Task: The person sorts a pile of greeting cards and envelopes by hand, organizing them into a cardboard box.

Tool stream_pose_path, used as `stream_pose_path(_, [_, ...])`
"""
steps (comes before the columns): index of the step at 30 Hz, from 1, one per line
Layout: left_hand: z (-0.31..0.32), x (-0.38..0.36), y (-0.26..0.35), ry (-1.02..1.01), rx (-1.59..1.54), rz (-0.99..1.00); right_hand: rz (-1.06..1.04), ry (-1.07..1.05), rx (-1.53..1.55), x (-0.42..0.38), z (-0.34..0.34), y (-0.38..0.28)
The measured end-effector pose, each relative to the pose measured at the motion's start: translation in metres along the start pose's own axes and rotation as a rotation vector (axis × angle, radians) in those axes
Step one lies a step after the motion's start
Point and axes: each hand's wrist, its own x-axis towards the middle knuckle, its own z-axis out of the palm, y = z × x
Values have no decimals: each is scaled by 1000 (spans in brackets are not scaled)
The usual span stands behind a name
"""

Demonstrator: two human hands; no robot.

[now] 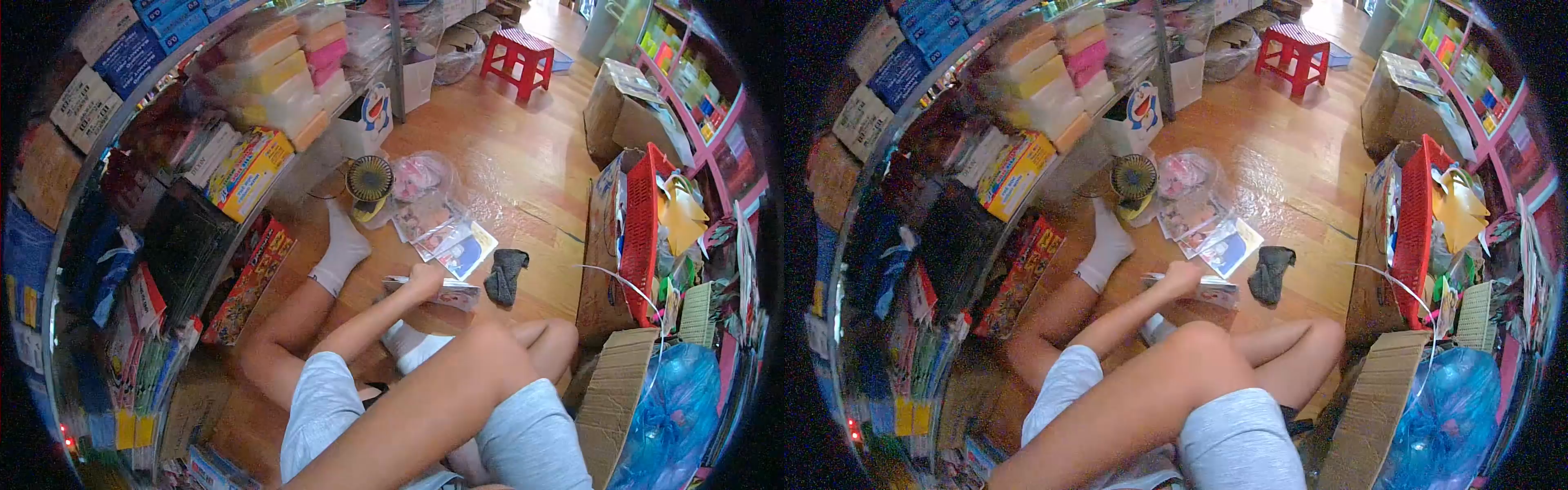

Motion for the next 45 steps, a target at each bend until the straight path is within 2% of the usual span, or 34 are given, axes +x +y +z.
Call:
stream_pose_path(3, [4,1,0,61,0,-3,-18,-14,1,6,4,0])
stream_pose_path(11, [-8,-5,4,-3,57,15,-21,-32,23,9,17,0])
stream_pose_path(15, [6,2,0,17,42,-1,-32,-46,25,15,23,0])
stream_pose_path(20, [-9,-3,6,-61,73,2,-38,-51,56,17,34,2])
stream_pose_path(23, [-7,-4,3,-8,50,23,-62,-59,67,21,40,1])
stream_pose_path(33, [-6,-2,4,-63,50,-14,-87,-69,105,24,56,3])
stream_pose_path(39, [11,3,0,1,43,-22,-127,-75,114,28,63,4])
stream_pose_path(45, [-4,-5,4,2,19,-10,-152,-93,130,28,70,6])
